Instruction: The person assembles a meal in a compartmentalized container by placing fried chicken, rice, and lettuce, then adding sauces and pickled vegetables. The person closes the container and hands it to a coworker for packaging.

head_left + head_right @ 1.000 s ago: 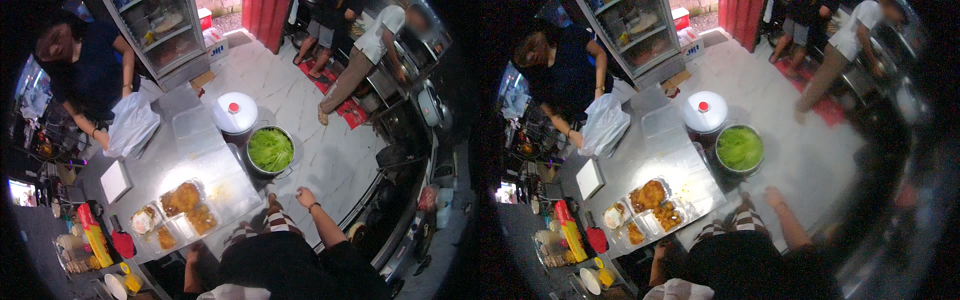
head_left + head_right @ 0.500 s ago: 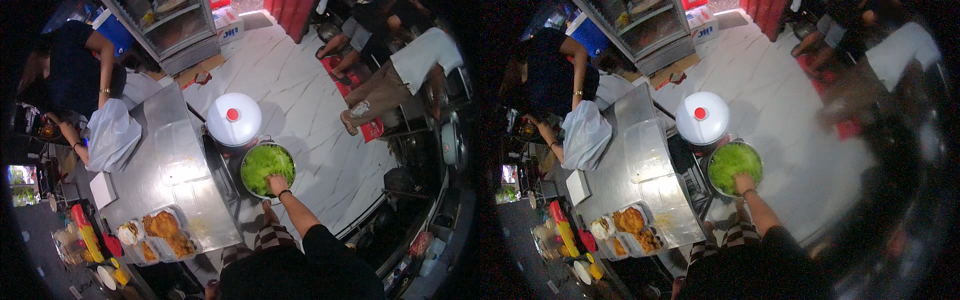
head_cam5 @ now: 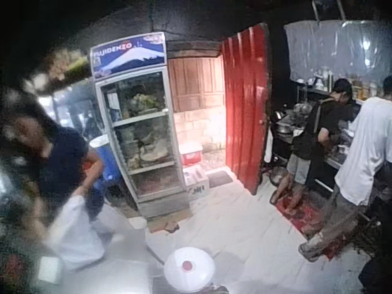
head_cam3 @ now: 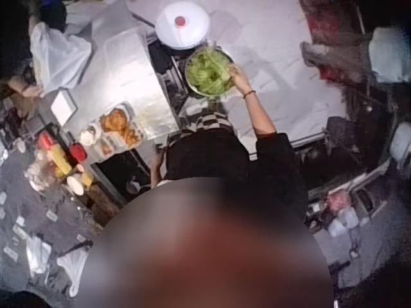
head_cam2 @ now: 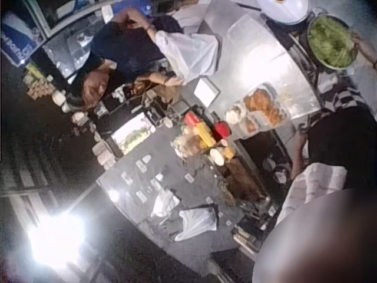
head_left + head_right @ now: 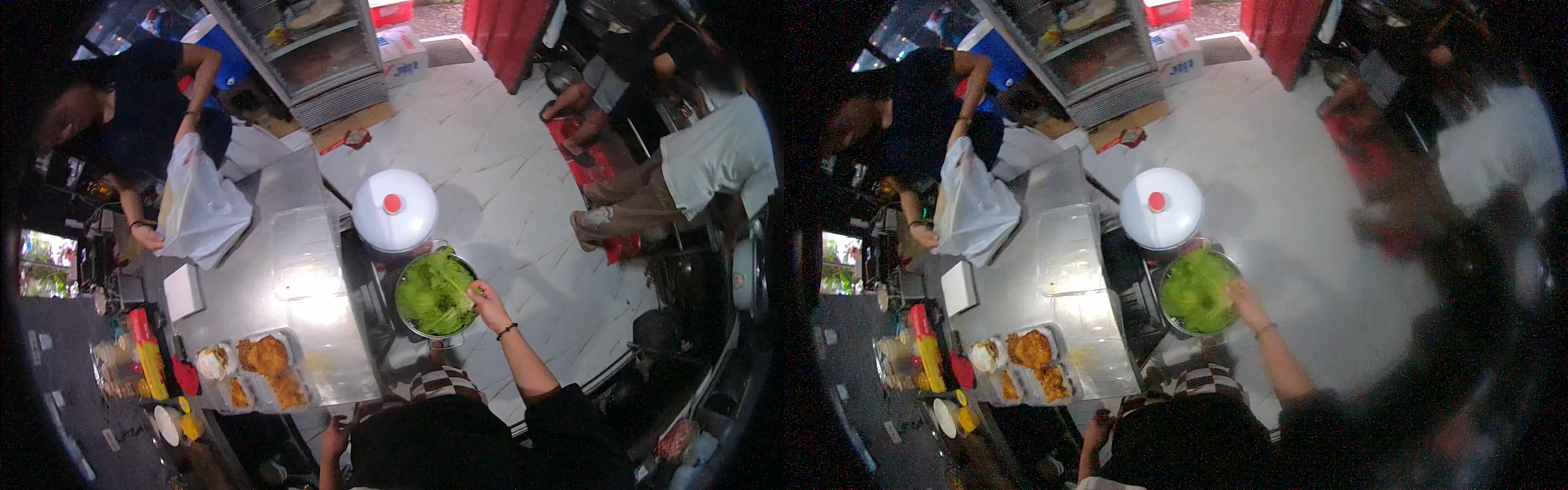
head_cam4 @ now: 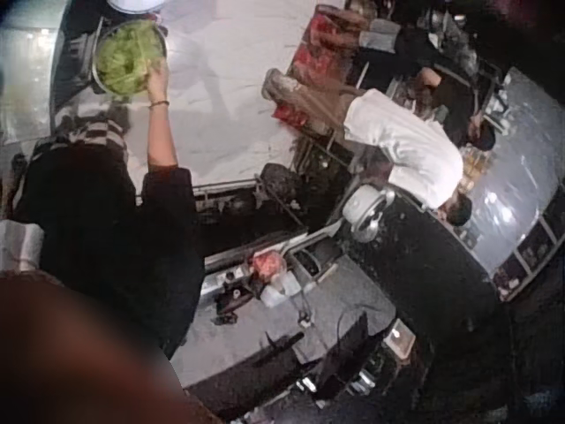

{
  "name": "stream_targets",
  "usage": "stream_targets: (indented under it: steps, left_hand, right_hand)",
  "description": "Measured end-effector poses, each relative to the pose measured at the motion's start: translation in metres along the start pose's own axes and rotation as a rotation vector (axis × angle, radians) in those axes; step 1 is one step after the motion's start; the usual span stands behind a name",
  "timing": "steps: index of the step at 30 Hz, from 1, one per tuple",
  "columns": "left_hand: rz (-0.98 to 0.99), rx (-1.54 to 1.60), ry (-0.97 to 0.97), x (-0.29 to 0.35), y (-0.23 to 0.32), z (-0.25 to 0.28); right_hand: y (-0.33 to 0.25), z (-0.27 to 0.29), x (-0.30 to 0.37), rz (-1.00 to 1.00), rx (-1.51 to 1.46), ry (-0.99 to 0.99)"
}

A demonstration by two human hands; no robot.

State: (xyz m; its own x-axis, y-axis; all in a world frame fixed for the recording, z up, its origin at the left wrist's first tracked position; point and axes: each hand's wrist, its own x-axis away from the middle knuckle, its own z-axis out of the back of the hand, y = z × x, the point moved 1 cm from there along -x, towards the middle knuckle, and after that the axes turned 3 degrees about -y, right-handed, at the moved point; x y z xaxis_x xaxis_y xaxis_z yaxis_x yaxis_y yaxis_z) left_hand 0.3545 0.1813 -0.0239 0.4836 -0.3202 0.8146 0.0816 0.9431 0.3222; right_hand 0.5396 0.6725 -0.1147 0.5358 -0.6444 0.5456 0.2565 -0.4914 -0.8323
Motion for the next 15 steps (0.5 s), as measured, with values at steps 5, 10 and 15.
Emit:
stream_targets:
  steps: [5,10,15]
  left_hand:
    - [-0.149,0.313,-0.058,0.026,0.115,0.019]
    - [-0.274,0.930,-0.231,0.030,0.167,0.047]
    - [-0.250,1.401,-0.284,0.035,0.140,0.065]
  right_hand:
    - [-0.074,-0.034,0.034,0.244,0.072,-0.119]
    - [-0.143,-0.100,0.078,0.600,0.501,-0.320]
    - [-0.190,-0.197,0.151,1.141,0.901,-0.667]
